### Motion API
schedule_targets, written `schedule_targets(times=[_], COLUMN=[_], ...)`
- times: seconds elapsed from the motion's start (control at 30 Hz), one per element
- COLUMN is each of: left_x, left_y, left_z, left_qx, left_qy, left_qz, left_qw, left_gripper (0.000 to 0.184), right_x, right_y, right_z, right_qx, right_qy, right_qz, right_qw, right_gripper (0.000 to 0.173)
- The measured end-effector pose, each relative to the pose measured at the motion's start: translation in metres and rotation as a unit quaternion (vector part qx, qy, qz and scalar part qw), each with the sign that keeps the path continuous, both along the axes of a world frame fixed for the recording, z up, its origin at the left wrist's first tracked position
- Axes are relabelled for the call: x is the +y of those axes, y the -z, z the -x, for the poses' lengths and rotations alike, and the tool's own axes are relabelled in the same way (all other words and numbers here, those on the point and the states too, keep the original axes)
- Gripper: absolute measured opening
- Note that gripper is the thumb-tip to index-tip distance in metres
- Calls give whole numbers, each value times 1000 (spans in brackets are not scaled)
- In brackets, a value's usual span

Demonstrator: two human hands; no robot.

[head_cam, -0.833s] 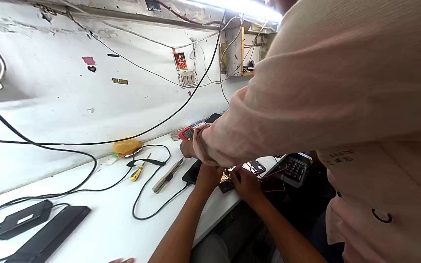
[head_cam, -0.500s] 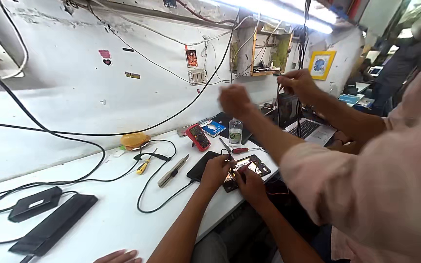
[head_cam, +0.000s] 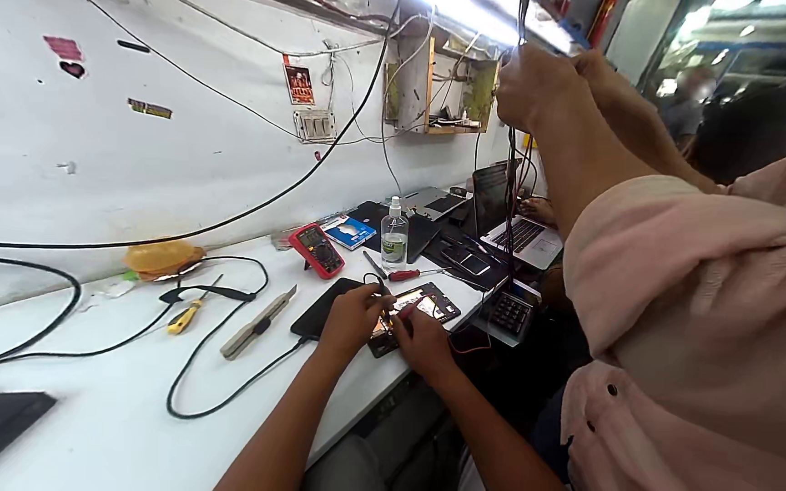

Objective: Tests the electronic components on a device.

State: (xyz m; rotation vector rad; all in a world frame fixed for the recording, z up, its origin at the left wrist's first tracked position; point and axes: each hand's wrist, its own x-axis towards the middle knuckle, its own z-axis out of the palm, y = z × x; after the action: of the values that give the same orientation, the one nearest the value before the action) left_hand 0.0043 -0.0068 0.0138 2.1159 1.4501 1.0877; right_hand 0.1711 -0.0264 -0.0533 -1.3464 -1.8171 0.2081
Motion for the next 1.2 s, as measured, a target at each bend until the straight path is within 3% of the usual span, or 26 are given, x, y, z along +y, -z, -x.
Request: schedule_targets(times=[0.7,1.2], left_x=[3,4], left_y=[1,0], left_z=[2,2], left_qx=[-16,-26], left_qy=[5,16], left_qz=[25,21], left_qw=[1000,999], left_gripper=[14,14], right_x=[-2,0], right_y=[-4,-2], right_z=[2,2], right_qx=[8,9], right_qy=[10,6], right_qz=[26,-9], right_qw=[1000,1000], right_gripper=[32,30])
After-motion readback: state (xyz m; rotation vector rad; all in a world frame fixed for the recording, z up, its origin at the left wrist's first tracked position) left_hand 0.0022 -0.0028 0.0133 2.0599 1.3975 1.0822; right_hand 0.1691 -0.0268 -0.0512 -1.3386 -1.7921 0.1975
